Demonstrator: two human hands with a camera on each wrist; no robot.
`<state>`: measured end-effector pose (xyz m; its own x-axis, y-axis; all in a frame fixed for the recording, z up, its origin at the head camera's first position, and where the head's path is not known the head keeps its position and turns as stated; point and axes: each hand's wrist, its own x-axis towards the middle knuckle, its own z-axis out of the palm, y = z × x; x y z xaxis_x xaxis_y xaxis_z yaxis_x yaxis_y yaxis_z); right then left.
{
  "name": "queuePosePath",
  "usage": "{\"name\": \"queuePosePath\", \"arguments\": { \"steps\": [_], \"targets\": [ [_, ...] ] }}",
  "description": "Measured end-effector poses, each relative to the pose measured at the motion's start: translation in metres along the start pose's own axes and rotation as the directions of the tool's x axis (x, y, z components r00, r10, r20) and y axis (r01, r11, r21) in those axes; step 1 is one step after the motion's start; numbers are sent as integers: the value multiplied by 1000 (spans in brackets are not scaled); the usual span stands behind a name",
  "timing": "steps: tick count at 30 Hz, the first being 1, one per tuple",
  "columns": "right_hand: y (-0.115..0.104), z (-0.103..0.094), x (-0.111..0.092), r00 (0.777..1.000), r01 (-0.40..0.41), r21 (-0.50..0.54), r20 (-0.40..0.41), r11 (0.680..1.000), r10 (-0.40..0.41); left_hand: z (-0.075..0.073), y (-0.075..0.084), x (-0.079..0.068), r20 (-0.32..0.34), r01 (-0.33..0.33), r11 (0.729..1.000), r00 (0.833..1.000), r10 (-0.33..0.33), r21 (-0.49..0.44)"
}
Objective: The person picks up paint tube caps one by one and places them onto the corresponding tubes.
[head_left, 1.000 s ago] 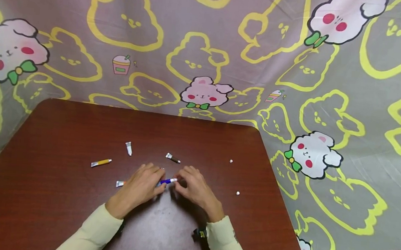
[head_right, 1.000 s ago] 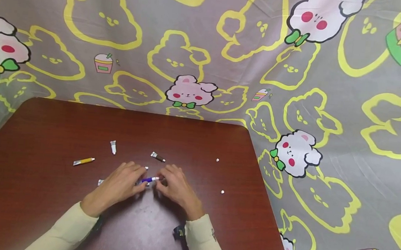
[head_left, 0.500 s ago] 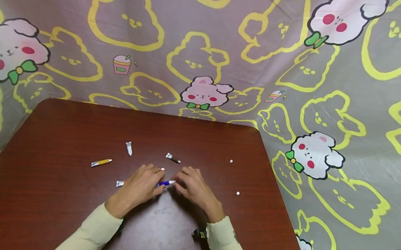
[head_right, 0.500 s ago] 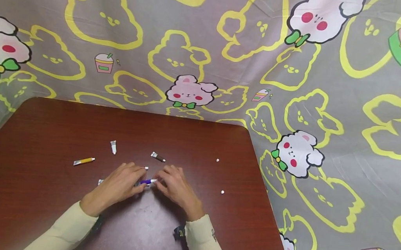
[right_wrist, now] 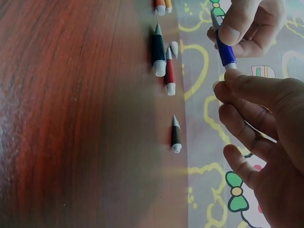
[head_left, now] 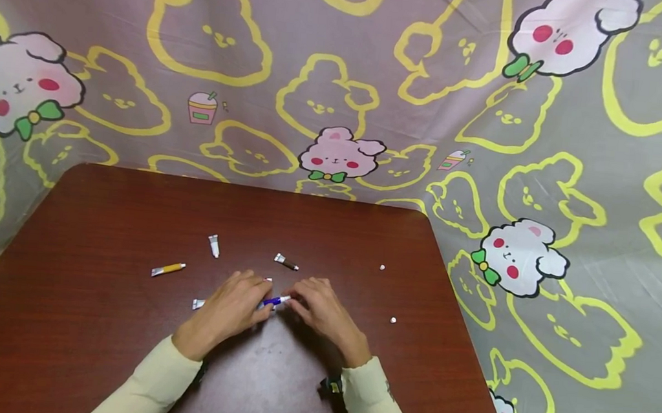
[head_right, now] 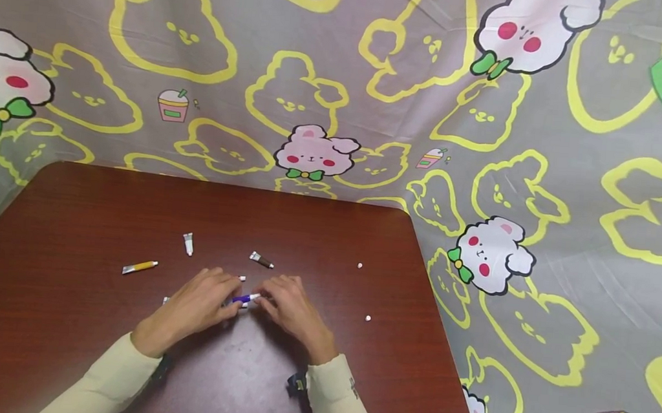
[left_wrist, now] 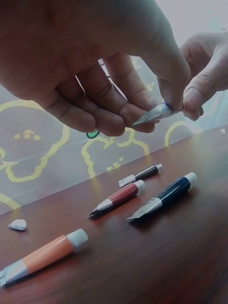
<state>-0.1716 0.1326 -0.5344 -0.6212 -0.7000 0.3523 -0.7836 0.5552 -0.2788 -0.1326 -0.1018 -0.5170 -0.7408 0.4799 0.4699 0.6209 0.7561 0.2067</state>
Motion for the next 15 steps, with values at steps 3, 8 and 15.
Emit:
{"name": "queuePosePath", "arguments": {
  "steps": [3,8,15],
  "targets": [
    [2,1,0,1000,-6,4,-8,1000,6,0,-1,0,0,6,1000,1000,-6,-11],
    [3,2,-1,1000,-22,22,-8,1000,23,0,-2,-1,-8,12,1000,1000,-12,-22],
    [4,3,0,999,-44,45,-4,998,44,0,-3,-1,-4,29,999,1000,-29,-19]
  ]
}}
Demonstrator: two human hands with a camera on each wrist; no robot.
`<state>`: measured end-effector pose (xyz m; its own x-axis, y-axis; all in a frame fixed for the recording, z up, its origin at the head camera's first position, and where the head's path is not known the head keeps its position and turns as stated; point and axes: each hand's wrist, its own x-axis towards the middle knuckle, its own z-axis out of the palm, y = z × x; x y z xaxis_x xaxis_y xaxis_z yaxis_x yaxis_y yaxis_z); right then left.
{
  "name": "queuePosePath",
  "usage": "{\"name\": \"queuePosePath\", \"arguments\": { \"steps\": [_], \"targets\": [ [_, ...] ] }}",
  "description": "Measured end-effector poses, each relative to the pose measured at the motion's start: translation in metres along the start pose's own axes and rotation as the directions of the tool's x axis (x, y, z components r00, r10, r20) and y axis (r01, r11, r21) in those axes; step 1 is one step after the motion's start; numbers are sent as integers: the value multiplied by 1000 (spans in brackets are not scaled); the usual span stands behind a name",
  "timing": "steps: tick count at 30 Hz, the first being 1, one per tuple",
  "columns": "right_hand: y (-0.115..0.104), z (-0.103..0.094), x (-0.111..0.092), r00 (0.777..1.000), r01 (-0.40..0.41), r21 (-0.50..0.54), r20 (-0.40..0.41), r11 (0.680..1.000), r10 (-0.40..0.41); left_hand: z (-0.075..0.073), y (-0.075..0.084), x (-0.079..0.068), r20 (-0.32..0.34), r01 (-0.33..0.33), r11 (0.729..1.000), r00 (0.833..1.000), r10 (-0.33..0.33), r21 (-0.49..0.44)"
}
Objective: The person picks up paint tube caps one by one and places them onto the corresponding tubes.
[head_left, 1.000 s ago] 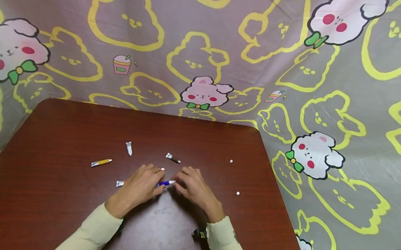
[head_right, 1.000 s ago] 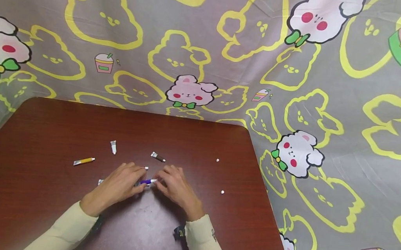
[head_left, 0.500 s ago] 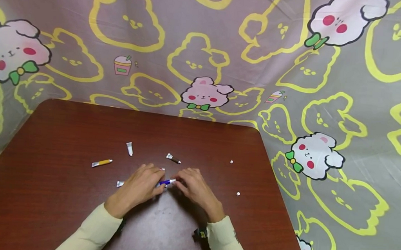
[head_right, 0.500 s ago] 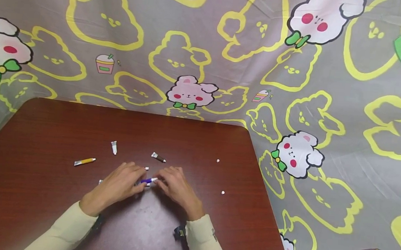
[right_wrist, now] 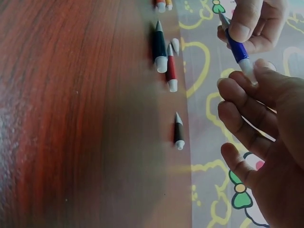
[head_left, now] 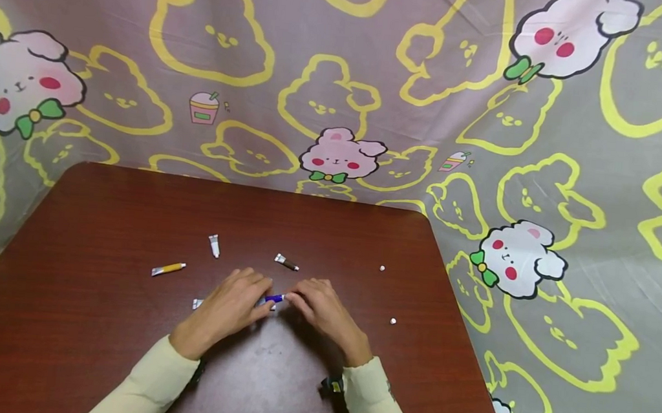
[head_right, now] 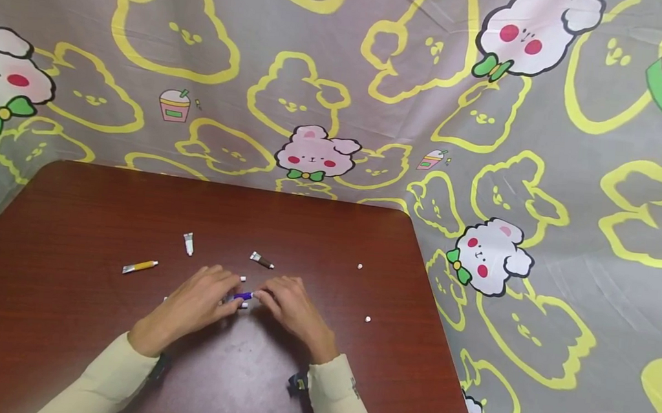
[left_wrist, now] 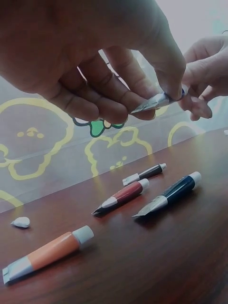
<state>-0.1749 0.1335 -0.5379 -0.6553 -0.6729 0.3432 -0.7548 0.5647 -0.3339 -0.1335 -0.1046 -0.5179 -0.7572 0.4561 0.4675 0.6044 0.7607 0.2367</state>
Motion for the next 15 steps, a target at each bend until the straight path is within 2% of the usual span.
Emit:
{"name": "queuePosePath", "arguments": {
  "steps": [5,8,15],
  "targets": [
    [0,2,0,1000,-22,37,0,999,22,-1,1,-1,11,7,1000,1000,-7,-22],
    [-1,2,1,999,-53,104,8,993,53,-1,0,-2,6,3,1000,1000,-3,-22],
    [-3,-2,5,987,-157,268,20,951,158,-3,-2,4,-34,-14,999,999,13,-30]
  ]
}}
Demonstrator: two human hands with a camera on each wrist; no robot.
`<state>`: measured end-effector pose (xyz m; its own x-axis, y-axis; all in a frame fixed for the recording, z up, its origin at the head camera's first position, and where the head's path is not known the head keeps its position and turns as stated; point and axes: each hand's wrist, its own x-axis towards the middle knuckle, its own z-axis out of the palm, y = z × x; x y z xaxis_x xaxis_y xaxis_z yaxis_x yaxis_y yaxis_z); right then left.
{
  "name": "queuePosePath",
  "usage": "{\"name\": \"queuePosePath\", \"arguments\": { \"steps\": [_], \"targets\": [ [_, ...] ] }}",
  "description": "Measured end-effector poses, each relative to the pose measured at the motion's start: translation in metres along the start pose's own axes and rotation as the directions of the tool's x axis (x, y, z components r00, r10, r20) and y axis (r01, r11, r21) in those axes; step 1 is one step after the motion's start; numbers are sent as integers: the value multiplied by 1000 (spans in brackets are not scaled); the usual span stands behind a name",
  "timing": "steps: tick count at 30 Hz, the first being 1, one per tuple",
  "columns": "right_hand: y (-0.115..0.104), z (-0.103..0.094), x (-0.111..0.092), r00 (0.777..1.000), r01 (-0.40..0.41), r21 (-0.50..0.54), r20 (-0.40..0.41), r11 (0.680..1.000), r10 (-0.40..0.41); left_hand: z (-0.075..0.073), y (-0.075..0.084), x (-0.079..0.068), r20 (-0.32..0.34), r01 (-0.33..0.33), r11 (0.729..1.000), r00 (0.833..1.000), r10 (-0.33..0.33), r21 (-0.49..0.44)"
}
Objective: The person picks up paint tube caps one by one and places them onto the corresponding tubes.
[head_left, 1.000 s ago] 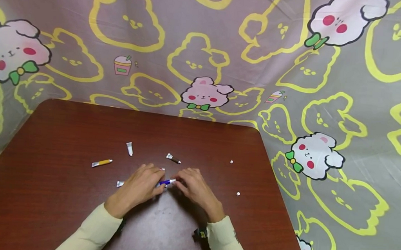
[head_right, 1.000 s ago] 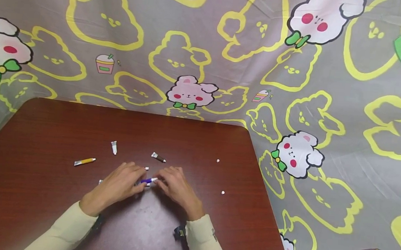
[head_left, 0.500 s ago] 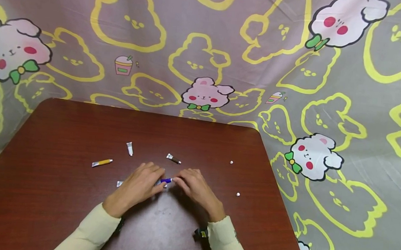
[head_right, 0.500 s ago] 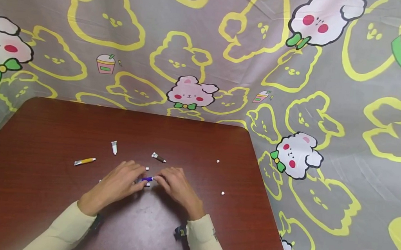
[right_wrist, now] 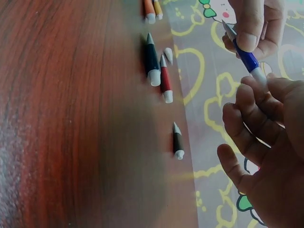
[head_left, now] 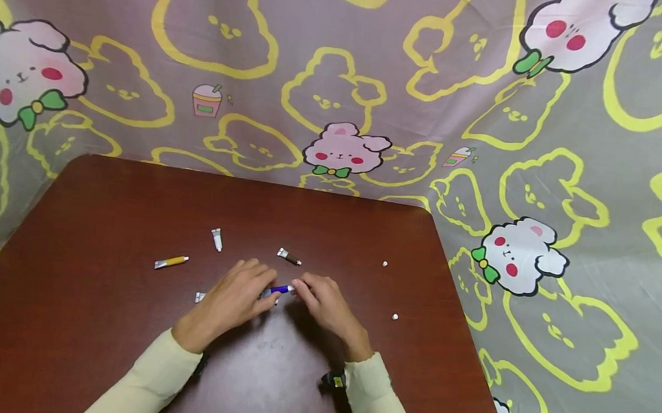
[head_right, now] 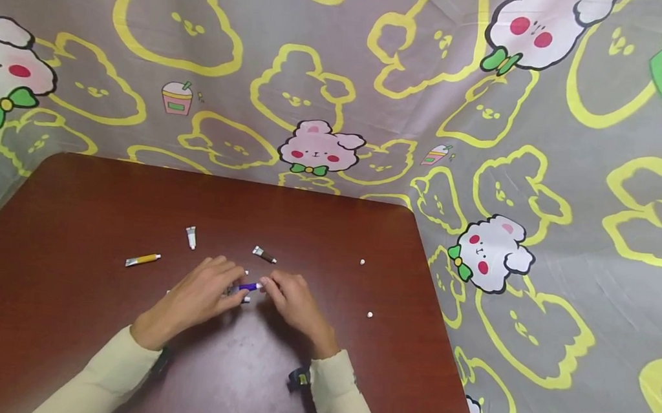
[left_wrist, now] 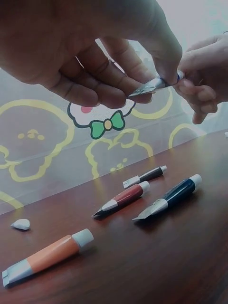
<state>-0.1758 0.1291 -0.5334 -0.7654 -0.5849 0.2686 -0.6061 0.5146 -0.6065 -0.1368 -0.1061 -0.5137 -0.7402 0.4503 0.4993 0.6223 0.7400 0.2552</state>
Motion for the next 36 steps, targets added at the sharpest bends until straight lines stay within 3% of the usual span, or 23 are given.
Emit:
{"name": "queuePosePath", "arguments": {
  "steps": [10,36],
  "targets": [
    [-2,-3,-1,998,-64,51,2,997,64,-4,1,3,6,25,999,1000,-25,-21],
    [-3,-6,-2,999,-47,97,29,994,44,-3,0,1,52,34,999,998,-33,-14]
  ]
}}
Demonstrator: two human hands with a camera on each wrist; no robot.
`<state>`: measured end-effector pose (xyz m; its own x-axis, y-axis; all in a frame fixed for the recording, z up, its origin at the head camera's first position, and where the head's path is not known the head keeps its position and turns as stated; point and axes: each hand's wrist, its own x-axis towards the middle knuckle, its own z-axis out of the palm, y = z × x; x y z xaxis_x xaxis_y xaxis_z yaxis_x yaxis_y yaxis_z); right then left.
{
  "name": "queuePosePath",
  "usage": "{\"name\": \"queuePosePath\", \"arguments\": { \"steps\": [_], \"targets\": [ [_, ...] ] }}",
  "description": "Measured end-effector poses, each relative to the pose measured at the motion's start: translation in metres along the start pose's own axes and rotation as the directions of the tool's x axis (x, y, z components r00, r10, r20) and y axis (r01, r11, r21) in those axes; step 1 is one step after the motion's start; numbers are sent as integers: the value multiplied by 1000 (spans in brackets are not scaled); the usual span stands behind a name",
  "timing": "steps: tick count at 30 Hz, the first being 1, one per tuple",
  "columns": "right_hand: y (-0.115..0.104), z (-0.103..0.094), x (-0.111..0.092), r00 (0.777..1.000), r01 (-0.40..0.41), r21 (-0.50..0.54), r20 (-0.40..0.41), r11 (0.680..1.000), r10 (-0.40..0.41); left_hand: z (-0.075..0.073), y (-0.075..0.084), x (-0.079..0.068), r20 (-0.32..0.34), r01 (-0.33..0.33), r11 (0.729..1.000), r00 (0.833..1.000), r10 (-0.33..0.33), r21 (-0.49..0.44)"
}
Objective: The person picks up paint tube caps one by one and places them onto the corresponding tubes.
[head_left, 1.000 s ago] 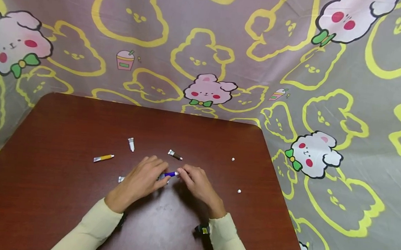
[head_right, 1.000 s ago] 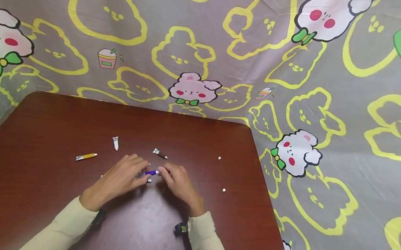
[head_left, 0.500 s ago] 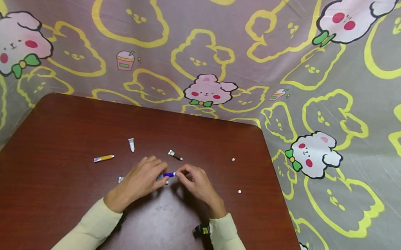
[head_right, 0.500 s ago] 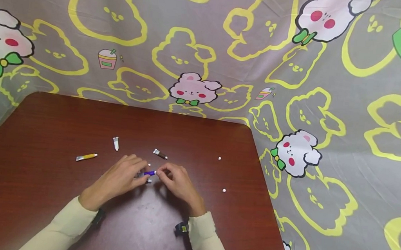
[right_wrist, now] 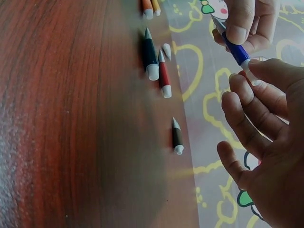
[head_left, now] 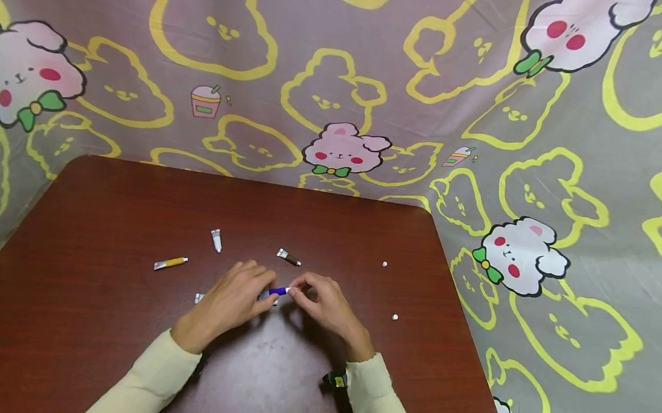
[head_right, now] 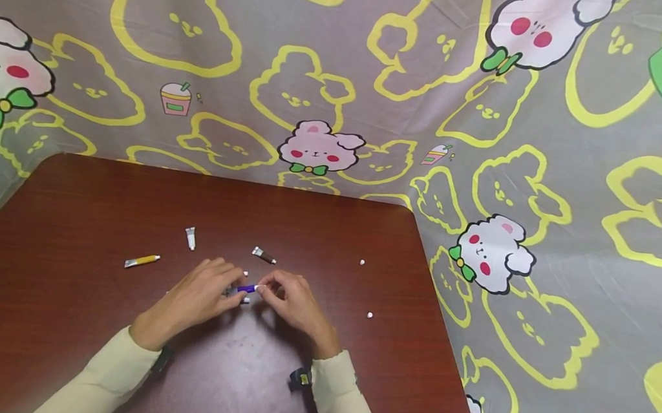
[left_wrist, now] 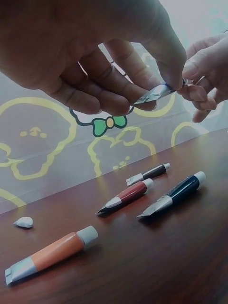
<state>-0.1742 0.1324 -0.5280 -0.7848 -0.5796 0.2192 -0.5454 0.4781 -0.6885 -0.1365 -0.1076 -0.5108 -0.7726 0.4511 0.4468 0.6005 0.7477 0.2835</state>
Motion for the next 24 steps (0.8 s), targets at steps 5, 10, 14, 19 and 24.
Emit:
{"name": "queuePosePath", "arguments": {
  "steps": [5,10,14,19,24],
  "targets": [
    [1,0,0,1000,7,3,-1,1000,-7,1,1,0,4,5,1000,1000,-5,3],
    [2,-1,1,1000,11,18,-13,1000,-10,2,0,-3,17,-1,1000,1000,0,20],
    [2,-2,2,1000,16,19,-19,1000,-15,4,1,-5,47,5,1000,999,-6,14],
    [2,-3,2,1000,16,12,-14,1000,-16,7,1,-10,67,8,1000,998,-8,0],
    [2,-2,2,1000,18,2,-14,1000,-18,13,3,-17,107,-4,1000,994,6,-24]
  ]
}}
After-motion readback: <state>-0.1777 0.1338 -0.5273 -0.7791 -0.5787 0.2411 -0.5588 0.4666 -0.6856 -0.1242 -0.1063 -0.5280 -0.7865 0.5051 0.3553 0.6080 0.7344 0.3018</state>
